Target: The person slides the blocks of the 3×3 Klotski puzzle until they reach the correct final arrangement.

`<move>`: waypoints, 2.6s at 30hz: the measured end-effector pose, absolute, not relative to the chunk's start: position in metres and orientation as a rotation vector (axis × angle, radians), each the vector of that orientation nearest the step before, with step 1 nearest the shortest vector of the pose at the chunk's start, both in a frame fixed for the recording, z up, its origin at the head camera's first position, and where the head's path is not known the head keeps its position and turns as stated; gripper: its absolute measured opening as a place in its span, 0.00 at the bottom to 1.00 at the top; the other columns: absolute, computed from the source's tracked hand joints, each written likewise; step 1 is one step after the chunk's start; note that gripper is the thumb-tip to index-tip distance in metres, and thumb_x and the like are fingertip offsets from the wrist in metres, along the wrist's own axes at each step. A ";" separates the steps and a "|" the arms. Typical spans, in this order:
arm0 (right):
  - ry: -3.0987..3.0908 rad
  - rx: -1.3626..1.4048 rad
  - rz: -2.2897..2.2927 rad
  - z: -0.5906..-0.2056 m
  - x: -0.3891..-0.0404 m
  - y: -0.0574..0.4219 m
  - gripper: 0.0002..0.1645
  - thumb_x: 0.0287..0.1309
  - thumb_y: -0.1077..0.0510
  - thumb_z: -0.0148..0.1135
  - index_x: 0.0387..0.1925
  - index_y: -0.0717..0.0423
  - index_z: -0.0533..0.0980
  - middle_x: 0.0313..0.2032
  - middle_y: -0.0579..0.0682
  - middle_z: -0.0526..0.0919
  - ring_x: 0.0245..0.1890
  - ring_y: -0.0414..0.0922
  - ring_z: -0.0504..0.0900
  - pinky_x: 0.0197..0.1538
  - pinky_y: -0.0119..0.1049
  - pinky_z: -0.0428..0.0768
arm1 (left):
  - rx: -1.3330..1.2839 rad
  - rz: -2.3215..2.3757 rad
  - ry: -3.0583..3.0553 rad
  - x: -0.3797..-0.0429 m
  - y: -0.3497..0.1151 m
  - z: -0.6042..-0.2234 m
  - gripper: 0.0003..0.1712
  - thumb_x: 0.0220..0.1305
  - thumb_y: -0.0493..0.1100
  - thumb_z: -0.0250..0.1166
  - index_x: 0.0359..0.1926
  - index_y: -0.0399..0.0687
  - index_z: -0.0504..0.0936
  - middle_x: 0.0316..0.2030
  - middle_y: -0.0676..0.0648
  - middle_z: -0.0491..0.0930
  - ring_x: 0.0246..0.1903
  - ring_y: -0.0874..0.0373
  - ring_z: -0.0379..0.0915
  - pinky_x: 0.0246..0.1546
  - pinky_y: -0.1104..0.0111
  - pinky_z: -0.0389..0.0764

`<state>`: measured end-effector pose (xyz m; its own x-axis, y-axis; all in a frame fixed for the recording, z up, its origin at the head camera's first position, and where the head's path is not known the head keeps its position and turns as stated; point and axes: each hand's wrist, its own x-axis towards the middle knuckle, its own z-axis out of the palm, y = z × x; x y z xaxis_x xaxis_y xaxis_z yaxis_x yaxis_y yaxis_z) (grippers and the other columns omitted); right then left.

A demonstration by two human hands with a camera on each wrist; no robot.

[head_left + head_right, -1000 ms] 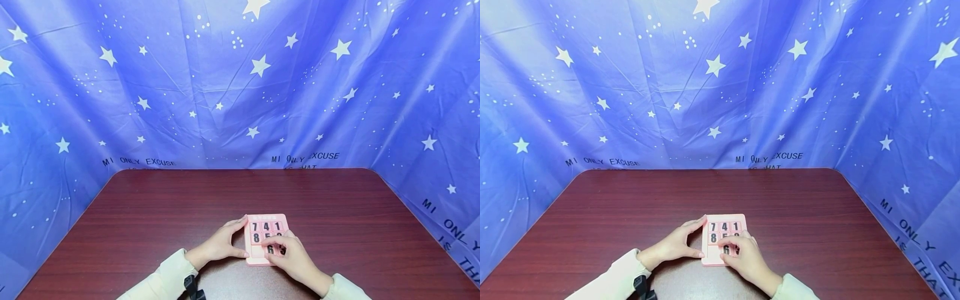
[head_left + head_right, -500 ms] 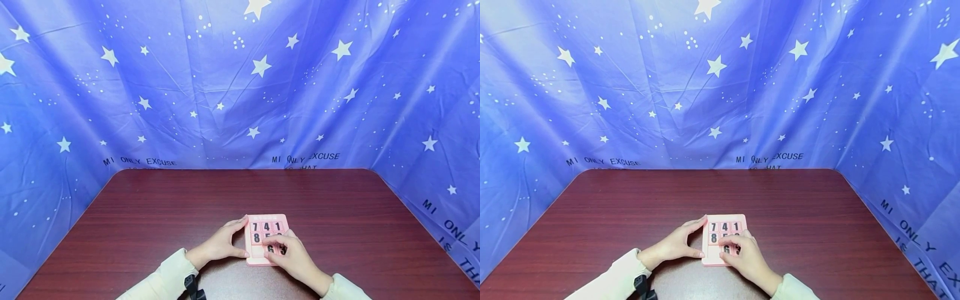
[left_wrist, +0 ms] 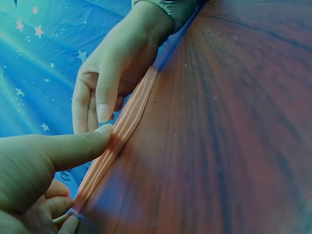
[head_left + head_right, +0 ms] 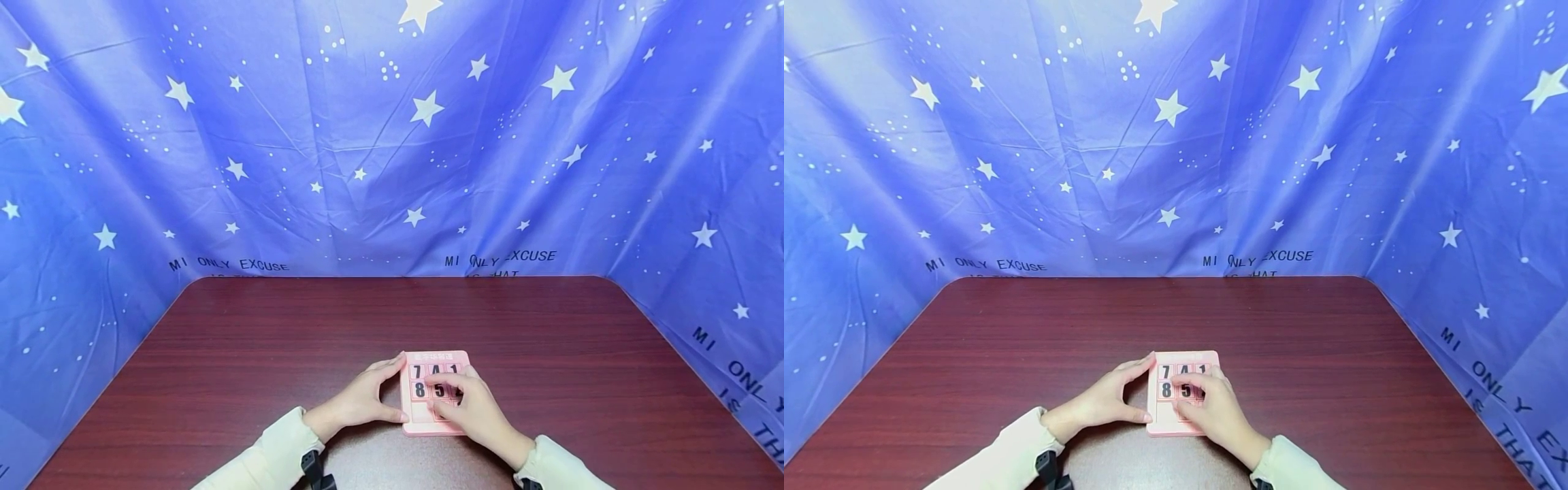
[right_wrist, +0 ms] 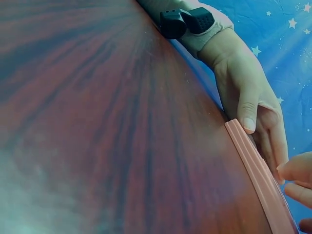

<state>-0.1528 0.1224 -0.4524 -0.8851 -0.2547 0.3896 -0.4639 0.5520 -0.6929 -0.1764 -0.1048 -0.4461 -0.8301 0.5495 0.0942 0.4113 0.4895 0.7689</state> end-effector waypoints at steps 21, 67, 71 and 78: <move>-2.582 0.572 1.234 -0.453 -0.160 0.121 0.18 0.37 0.61 0.74 0.35 0.45 0.85 0.22 0.39 0.70 0.28 0.39 0.65 0.29 0.27 0.66 | 0.821 1.240 2.579 -0.174 -0.104 -0.442 0.55 0.41 0.47 0.77 0.68 0.35 0.60 0.69 0.42 0.58 0.66 0.46 0.55 0.66 0.52 0.57; -2.521 0.624 1.343 -0.451 -0.160 0.131 0.15 0.42 0.59 0.73 0.37 0.45 0.85 0.31 0.43 0.76 0.31 0.39 0.68 0.30 0.29 0.70 | 0.836 1.230 2.580 -0.177 -0.103 -0.444 0.55 0.41 0.46 0.77 0.68 0.36 0.60 0.69 0.43 0.58 0.66 0.47 0.54 0.66 0.52 0.57; -2.524 0.632 1.319 -0.451 -0.169 0.128 0.16 0.41 0.63 0.71 0.37 0.48 0.84 0.34 0.43 0.78 0.35 0.39 0.70 0.36 0.30 0.72 | 0.828 1.231 2.576 -0.177 -0.102 -0.444 0.55 0.41 0.46 0.77 0.69 0.37 0.60 0.69 0.43 0.58 0.67 0.47 0.54 0.66 0.53 0.56; -2.550 0.575 1.282 -0.451 -0.183 0.126 0.16 0.41 0.63 0.72 0.37 0.48 0.84 0.35 0.41 0.84 0.32 0.38 0.67 0.34 0.30 0.68 | 0.838 1.243 2.571 -0.177 -0.102 -0.444 0.55 0.41 0.46 0.77 0.69 0.36 0.59 0.69 0.42 0.59 0.66 0.46 0.54 0.66 0.51 0.56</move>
<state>-0.1831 0.1256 -0.4510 -0.8967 -0.2408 0.3714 -0.4418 0.5402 -0.7163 -0.1766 -0.1020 -0.4437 -0.8290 0.5518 0.0910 0.4142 0.4964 0.7629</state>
